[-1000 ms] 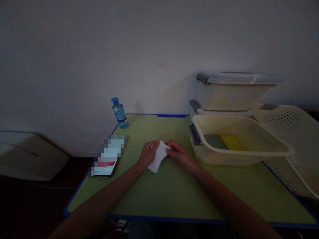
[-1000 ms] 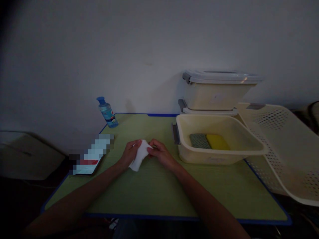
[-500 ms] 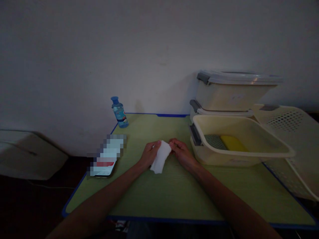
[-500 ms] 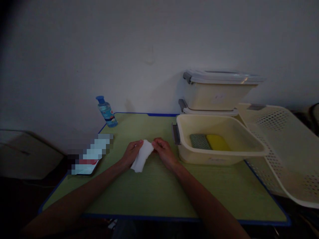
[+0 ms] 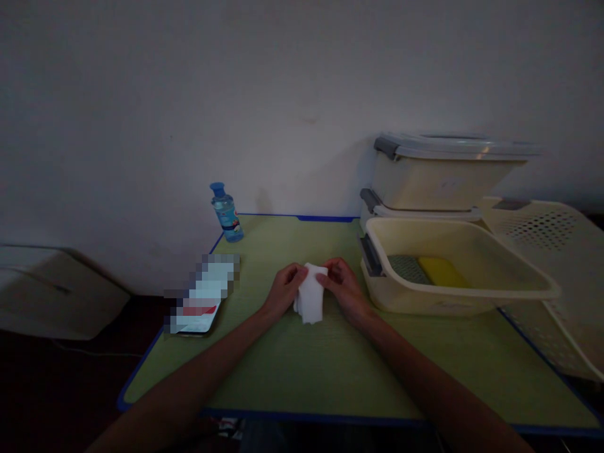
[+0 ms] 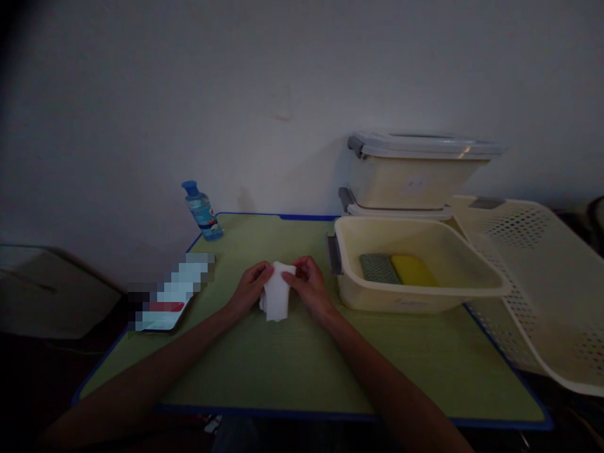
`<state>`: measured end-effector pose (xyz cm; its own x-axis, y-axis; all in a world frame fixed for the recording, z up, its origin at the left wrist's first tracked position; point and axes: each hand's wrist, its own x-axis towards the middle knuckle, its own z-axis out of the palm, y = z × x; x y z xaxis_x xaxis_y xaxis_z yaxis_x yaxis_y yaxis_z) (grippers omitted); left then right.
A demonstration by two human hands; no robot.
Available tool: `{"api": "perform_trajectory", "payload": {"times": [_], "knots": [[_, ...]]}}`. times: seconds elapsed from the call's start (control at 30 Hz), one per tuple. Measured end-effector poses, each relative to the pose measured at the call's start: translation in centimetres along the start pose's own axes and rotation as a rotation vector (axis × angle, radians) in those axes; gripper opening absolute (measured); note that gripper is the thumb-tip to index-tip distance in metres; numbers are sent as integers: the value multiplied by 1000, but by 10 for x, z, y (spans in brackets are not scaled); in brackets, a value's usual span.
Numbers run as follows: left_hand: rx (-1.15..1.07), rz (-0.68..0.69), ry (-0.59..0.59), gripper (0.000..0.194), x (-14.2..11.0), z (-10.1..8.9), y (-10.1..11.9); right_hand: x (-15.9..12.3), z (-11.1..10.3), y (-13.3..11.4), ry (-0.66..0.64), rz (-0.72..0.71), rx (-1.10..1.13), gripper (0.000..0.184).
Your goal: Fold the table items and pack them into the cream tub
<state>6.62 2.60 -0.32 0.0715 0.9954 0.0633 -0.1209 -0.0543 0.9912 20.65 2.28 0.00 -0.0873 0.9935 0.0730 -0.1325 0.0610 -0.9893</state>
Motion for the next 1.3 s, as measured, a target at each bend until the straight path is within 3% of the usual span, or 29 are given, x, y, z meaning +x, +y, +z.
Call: {"api": "perform_trajectory", "payload": {"times": [0.23,0.5,0.67,0.9,1.07,1.3], "knots": [[-152,-90,-34,47,1,0,-5,-1,-1,1,-44,60,107,43],[-125,-14,73,45,3,-2,-2,-14,12,2,-185,65,-160,75],[-179,-43,101,45,5,-2,0,-14,11,2,-168,54,-165,70],[-208,-58,-93,41,7,-11,3,-17,11,0,-163,48,-185,67],[-221,-108,-120,37,7,-16,7,-22,10,-1,-196,28,-164,66],[-324,-284,-123,25,6,-21,20,-27,12,-18,-188,60,-165,66]]}}
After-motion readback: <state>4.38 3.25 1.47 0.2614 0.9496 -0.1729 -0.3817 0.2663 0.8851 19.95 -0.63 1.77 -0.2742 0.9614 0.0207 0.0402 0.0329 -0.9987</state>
